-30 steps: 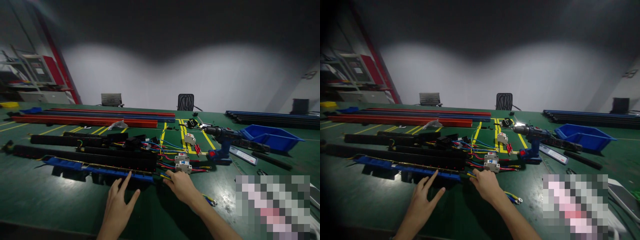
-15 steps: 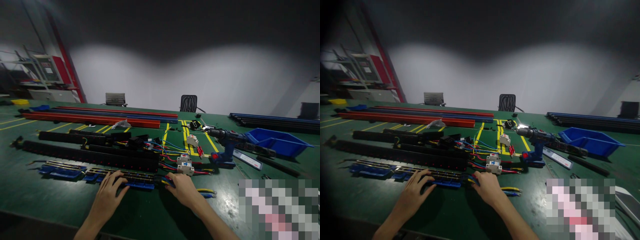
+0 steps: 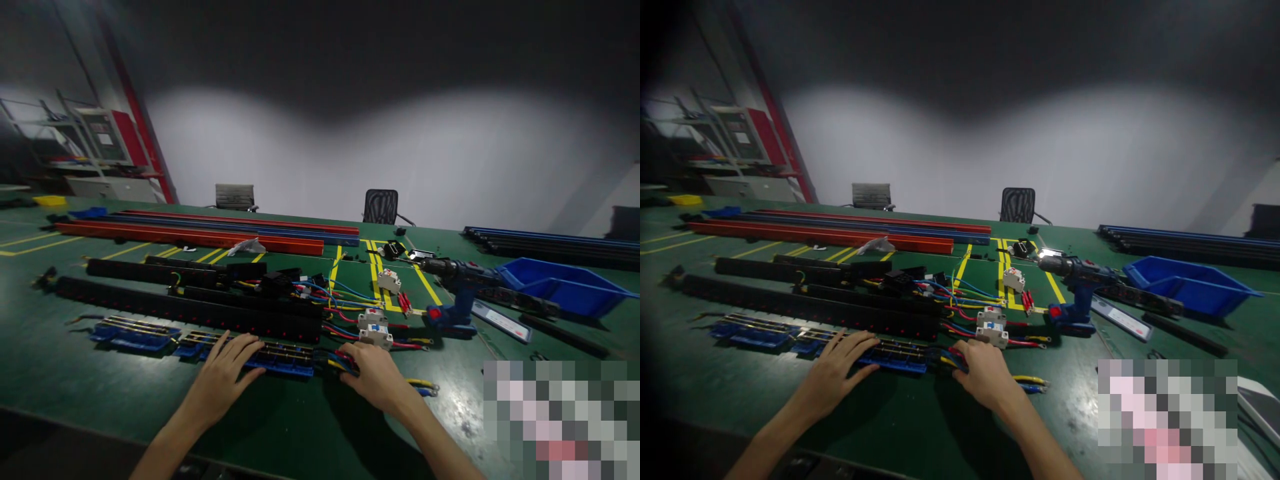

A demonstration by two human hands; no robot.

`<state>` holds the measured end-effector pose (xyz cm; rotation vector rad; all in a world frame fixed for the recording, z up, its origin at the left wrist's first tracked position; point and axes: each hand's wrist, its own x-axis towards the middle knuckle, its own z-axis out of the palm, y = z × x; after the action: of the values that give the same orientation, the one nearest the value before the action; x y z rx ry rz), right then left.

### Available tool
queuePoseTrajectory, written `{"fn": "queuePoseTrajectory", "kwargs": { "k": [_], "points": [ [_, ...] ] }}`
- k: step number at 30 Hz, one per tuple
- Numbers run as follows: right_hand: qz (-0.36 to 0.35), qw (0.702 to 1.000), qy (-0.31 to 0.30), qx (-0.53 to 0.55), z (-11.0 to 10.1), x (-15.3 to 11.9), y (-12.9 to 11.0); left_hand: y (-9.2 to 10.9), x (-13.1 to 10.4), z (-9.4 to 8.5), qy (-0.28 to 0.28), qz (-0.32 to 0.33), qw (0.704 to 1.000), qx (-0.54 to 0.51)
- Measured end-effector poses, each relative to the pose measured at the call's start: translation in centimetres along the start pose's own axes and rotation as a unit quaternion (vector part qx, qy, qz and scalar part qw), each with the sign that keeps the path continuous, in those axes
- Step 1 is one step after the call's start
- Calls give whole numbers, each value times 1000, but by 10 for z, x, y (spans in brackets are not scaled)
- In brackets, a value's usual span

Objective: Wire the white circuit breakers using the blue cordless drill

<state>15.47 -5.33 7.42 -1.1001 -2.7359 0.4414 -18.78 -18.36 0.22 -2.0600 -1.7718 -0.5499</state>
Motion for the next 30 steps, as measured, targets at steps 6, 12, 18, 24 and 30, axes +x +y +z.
{"fn": "queuePoseTrajectory", "kwargs": {
  "k": [6, 12, 18, 24, 30],
  "points": [
    [-23, 998, -27, 54, -17, -7, 12, -9, 10, -3, -7, 40, 999, 0],
    [-18, 993, -63, 94, -33, -20, 28, -13, 16, -4, 6, 92, 995, 22],
    [-41, 992, -57, 102, -34, -26, 35, -18, 20, -3, 2, 135, 990, 48],
    [-60, 993, -24, 104, -31, -24, 37, -27, 30, 5, 10, 133, 990, 37],
    [-45, 992, -7, 114, -29, -23, 40, -37, 44, 10, -6, 104, 995, -2]
  ]
}}
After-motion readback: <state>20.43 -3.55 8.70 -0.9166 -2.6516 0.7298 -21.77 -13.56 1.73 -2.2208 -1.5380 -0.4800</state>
